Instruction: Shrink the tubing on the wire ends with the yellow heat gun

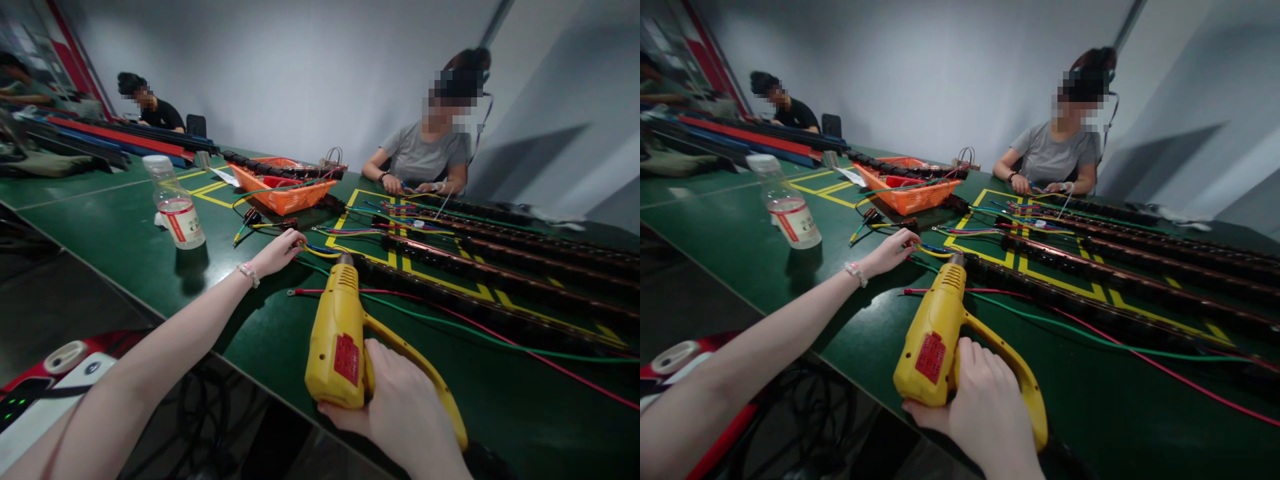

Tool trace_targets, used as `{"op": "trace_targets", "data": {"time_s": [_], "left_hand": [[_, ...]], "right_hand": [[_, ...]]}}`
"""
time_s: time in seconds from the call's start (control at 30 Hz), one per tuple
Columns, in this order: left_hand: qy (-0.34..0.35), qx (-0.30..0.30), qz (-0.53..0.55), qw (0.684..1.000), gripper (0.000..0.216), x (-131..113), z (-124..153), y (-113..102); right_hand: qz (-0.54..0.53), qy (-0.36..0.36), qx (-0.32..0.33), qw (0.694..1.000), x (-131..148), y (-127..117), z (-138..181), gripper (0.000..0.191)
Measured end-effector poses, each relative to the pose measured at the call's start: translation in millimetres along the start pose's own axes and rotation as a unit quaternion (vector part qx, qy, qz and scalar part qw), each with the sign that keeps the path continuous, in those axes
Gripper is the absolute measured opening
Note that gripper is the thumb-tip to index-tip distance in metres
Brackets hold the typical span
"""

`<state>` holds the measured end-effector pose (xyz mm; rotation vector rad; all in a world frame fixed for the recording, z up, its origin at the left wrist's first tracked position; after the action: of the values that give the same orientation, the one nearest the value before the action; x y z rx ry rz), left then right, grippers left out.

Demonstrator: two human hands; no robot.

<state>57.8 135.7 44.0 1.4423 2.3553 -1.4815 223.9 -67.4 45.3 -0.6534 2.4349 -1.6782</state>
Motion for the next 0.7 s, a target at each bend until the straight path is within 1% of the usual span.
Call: {"op": "trace_targets", "data": {"time_s": [0.1,0.17,0.27,0.33,0.47,0.57,0.7], "left_hand": [[0.025,-0.006,-0.043,0.999,0.027,-8.2,-0.4,-3.2],[0.03,-0.006,-0.085,0.996,0.028,-9.8,0.2,-3.0],[0.033,-0.018,-0.137,0.99,0.024,-10.6,1.4,-4.2],[0.04,-0.032,-0.15,0.987,0.021,-13.6,2.0,-7.4],[0.06,-0.052,-0.135,0.988,0.02,-24.9,2.9,-15.8],[0.059,-0.032,-0.118,0.991,0.021,-29.7,3.6,-15.7],[0.022,0.009,-0.081,0.996,0.021,-21.5,5.0,-9.0]], "right_hand": [[0.016,0.012,-0.033,0.999,2.3,-1.1,-1.8,0.066],[0.026,0.017,-0.053,0.998,5.3,-2.8,-2.7,0.065],[0.04,0.007,-0.06,0.997,12.3,-3.9,-4.1,0.063],[0.045,0.007,-0.058,0.997,14.1,-4.2,-4.3,0.062],[0.061,0.028,-0.071,0.995,12.8,-6.6,-1.8,0.065],[0.076,0.028,-0.077,0.994,14.9,-7.7,-0.1,0.064],[0.086,0.022,-0.079,0.993,17.5,-9.3,-0.5,0.062]]}}
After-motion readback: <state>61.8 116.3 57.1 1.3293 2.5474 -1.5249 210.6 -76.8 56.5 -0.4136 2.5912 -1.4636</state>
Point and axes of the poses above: each hand's wrist, its own z-axis away from the middle knuckle, its own y-axis out of the palm, x = y × z, the point moved 10 cm from there along -z, towards the middle knuckle, and after that the axes turned 2 degrees about -x, right-handed, at the moved point
